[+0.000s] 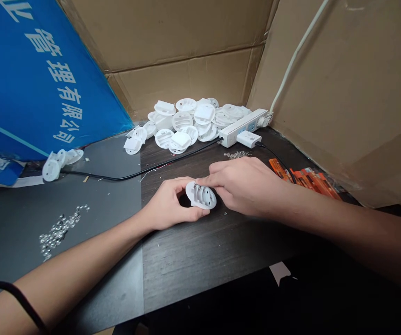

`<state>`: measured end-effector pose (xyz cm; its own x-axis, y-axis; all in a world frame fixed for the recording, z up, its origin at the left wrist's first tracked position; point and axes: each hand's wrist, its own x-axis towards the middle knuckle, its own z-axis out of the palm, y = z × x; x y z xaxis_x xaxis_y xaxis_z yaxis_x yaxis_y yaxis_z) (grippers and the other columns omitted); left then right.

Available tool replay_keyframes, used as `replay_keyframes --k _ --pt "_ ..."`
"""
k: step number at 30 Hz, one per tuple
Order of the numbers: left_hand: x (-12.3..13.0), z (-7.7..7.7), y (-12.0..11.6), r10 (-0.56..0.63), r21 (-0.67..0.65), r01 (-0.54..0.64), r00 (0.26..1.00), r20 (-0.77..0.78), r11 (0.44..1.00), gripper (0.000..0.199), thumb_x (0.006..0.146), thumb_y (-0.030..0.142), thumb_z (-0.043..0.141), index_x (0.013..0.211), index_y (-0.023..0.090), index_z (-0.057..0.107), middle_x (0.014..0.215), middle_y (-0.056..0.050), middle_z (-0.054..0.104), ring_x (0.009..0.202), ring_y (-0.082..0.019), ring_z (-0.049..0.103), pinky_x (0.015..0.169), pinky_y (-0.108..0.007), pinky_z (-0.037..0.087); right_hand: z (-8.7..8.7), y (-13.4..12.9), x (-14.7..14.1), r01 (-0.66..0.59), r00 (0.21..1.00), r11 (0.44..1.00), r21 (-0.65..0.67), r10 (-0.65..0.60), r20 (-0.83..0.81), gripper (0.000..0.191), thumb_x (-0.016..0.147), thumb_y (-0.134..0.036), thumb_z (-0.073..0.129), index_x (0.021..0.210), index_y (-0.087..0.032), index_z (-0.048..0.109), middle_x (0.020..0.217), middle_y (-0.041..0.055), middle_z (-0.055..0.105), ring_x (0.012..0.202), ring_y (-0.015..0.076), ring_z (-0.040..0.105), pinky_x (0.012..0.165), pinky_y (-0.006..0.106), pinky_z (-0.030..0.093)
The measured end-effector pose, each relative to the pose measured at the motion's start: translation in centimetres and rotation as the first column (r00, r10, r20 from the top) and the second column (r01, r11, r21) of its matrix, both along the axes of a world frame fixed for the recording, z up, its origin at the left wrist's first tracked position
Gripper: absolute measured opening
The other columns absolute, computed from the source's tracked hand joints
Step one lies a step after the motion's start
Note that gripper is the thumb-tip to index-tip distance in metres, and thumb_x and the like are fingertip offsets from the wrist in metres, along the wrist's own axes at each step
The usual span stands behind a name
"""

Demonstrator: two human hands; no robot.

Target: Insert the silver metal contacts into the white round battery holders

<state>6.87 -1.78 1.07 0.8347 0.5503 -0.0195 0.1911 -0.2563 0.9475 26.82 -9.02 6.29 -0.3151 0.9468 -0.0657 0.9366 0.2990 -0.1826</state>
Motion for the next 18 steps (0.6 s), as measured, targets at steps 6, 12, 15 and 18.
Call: replay_keyframes --k 6,12,15,18 --pt "0.0 0.2 -0.2 0.011 0.013 -0.011 0.999 -0.038 1.000 0.021 0.070 0.025 0.079 0.081 0.011 0.067 0.086 -0.003 0.064 0.077 -0.012 0.056 0.069 -0.022 0.044 1.2 0.1 -1.0 0.030 0.983 0.999 -0.040 -0.023 0.180 0.030 0.092 -0.022 0.055 0.111 -0.022 0.077 0.100 0.0066 0.070 0.074 0.0160 0.058 0.059 0.030 0.018" --pt "0.0 0.0 -0.3 0.031 -0.033 -0.033 0.998 -0.059 0.999 0.024 0.069 0.026 0.079 0.084 0.012 0.067 0.082 -0.002 0.063 0.075 -0.011 0.054 0.068 -0.022 0.044 1.1 0.2 -1.7 -0.027 0.981 1.000 0.008 0.025 0.193 0.027 0.088 -0.021 0.060 0.108 -0.019 0.077 0.098 0.0075 0.070 0.069 0.0173 0.059 0.058 0.031 0.017" --pt "0.0 0.0 -0.1 0.024 -0.046 -0.027 0.998 -0.057 0.999 0.025 0.070 0.027 0.080 0.083 0.011 0.065 0.081 -0.002 0.063 0.074 -0.011 0.054 0.068 -0.021 0.043 0.9 0.2 -1.4 -0.025 0.985 0.999 0.026 0.020 0.173 0.026 0.088 -0.022 0.061 0.106 -0.020 0.079 0.097 0.0075 0.071 0.073 0.0176 0.061 0.060 0.029 0.019" --pt "-0.1 0.0 0.2 0.007 -0.078 -0.008 1.000 -0.009 0.997 0.028 0.072 0.029 0.082 0.086 0.011 0.066 0.080 -0.002 0.065 0.073 -0.010 0.055 0.069 -0.021 0.045 0.8 0.2 -0.4 -0.005 0.997 0.999 0.033 0.003 0.071 0.031 0.092 -0.021 0.056 0.108 -0.030 0.080 0.098 0.0022 0.072 0.082 0.0171 0.062 0.061 0.027 0.021"
